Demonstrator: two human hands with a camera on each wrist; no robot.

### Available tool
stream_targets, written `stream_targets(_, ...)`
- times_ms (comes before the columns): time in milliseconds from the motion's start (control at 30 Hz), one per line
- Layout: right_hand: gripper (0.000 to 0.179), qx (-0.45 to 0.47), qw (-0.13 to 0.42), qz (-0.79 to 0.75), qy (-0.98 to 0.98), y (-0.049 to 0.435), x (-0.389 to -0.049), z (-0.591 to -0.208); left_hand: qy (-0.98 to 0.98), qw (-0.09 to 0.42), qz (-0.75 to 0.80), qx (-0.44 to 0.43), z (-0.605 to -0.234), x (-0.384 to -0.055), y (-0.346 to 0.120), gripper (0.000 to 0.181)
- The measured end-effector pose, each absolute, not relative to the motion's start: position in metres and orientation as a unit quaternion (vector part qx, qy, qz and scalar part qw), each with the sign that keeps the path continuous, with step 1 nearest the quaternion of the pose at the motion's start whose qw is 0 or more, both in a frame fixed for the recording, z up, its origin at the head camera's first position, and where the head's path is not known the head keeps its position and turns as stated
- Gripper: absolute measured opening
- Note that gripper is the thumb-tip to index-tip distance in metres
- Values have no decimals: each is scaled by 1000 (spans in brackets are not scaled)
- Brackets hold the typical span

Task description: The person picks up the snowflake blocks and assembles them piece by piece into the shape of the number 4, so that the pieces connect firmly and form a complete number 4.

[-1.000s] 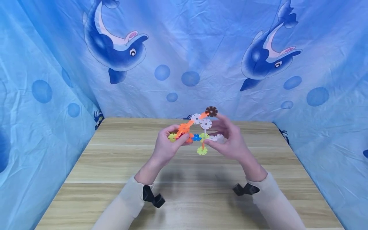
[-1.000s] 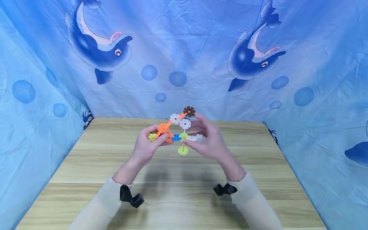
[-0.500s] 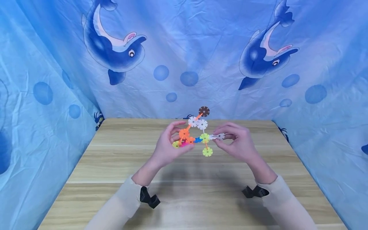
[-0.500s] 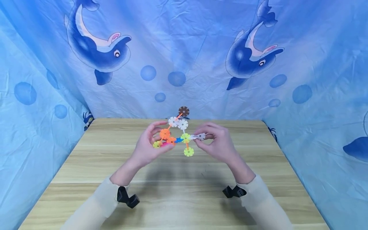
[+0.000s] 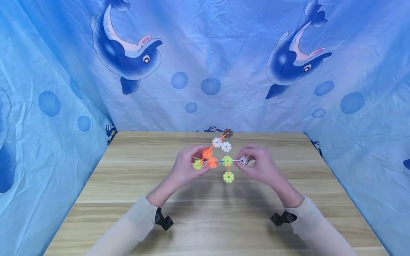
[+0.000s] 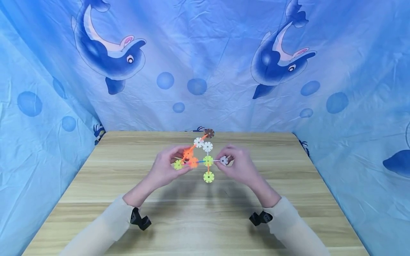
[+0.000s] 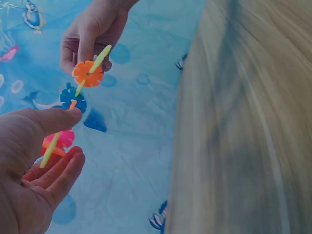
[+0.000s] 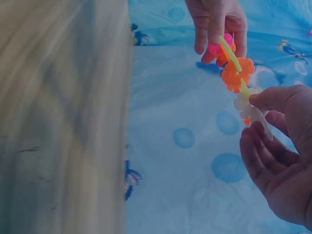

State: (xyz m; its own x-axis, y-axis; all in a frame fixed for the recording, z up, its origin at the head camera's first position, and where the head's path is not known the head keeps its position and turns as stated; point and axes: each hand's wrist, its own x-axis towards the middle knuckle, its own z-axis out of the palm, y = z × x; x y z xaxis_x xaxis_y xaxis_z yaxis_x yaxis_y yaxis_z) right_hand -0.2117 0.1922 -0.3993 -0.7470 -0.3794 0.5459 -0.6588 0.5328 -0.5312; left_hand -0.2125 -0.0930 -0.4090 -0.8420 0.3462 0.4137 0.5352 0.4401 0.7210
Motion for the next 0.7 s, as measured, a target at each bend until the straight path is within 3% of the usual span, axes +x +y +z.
stream_targets(400,11,269,102,333,-898,187,-226,-455,-880,-17,-418,-226,-463,-235,-99,67)
stream_targets(700,8,234,59,321,-916,180,-233,-484,-892,-55,-398,-206,-496,-245,-100,68)
